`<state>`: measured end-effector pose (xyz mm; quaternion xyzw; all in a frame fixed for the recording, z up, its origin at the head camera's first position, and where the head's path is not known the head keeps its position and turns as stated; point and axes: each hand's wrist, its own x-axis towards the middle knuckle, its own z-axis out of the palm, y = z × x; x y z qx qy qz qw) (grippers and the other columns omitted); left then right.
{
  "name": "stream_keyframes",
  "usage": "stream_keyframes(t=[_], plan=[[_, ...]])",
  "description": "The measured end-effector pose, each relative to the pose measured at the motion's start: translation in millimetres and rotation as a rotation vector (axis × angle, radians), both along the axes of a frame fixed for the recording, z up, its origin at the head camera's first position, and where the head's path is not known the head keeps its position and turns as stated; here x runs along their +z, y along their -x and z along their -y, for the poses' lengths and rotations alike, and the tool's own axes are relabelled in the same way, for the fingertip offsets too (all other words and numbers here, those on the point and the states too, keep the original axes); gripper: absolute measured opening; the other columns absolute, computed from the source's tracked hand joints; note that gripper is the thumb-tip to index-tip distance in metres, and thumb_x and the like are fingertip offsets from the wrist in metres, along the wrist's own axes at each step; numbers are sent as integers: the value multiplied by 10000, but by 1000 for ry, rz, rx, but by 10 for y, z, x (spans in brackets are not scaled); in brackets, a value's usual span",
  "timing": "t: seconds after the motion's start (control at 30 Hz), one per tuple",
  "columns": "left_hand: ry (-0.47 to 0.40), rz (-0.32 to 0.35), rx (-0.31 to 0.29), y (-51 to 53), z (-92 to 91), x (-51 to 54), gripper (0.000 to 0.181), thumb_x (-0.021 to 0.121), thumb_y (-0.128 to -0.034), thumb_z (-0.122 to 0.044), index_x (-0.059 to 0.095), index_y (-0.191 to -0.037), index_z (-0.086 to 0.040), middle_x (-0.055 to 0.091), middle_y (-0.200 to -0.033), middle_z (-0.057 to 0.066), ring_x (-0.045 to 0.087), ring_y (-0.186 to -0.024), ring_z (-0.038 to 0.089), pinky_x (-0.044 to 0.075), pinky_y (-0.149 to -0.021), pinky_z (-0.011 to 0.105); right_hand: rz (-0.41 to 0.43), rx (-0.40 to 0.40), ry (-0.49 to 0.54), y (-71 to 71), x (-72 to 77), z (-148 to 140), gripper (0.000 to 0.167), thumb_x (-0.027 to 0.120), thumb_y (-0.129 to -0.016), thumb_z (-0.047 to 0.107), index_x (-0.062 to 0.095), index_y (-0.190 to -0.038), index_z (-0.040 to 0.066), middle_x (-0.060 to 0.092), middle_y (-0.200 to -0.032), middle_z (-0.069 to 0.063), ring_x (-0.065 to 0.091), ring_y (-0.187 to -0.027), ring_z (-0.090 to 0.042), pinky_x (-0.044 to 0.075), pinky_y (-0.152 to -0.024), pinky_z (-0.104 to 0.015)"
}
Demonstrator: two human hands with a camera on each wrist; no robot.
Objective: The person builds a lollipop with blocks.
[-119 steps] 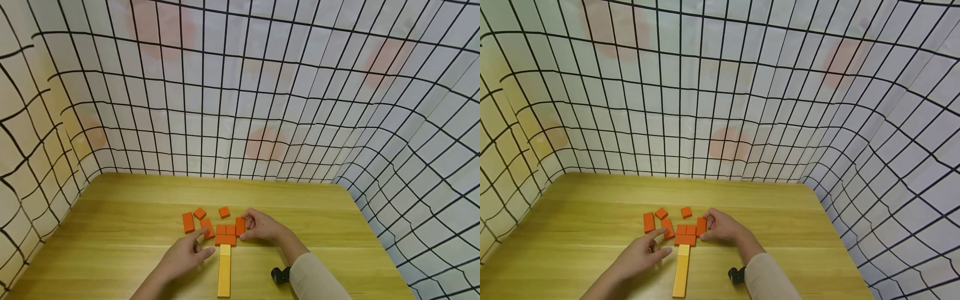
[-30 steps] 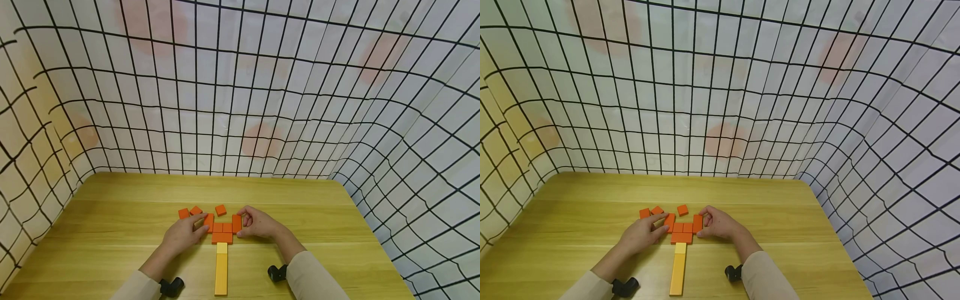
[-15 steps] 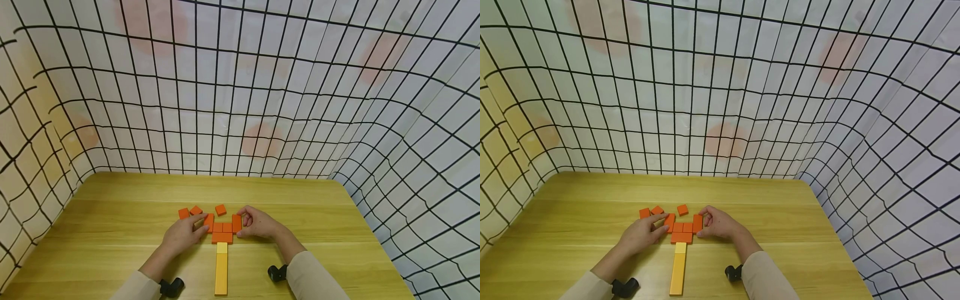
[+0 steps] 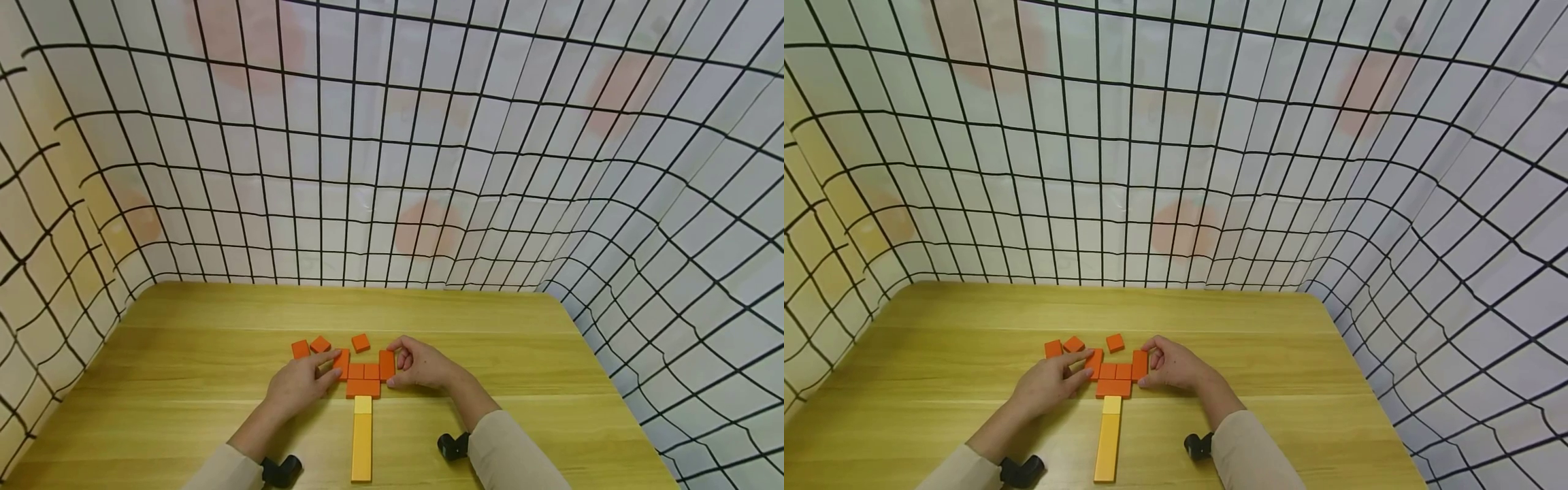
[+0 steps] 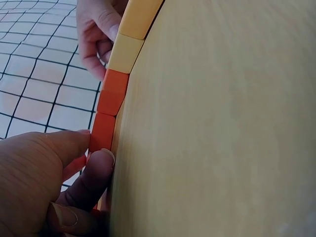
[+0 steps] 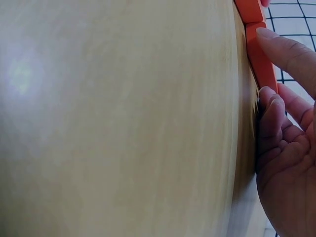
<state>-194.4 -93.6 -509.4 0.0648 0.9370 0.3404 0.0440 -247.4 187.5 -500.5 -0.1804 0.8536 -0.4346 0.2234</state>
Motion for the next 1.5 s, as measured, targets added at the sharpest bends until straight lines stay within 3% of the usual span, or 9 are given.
stream_keyframes(t=[0.6,1.03,1.5], plan=[[0,15,18,10,2,8,450,696,-961,-409,637,-1400,-330,469,-538,-66,371,-477,99,249,-471,264,38,-21,59,38,-26,-16,655,848,-852,215,510,-1403,105,539,-952,-63,486,-803,-167,437,-713,-269],[-7,5,24,6,-4,27,440,703,-956,-406,648,-1387,-335,380,-520,-73,276,-479,99,205,-477,265,3,-18,18,37,16,-13,558,769,-926,288,518,-1403,143,588,-927,-37,524,-748,-146,470,-682,-269],[-34,-4,34,15,14,-1,429,723,-939,-410,675,-1357,-326,416,-519,-72,317,-468,95,226,-461,258,-47,-33,-59,92,45,53,464,736,-949,358,563,-1337,171,565,-870,-32,484,-683,-159,417,-613,-282]])
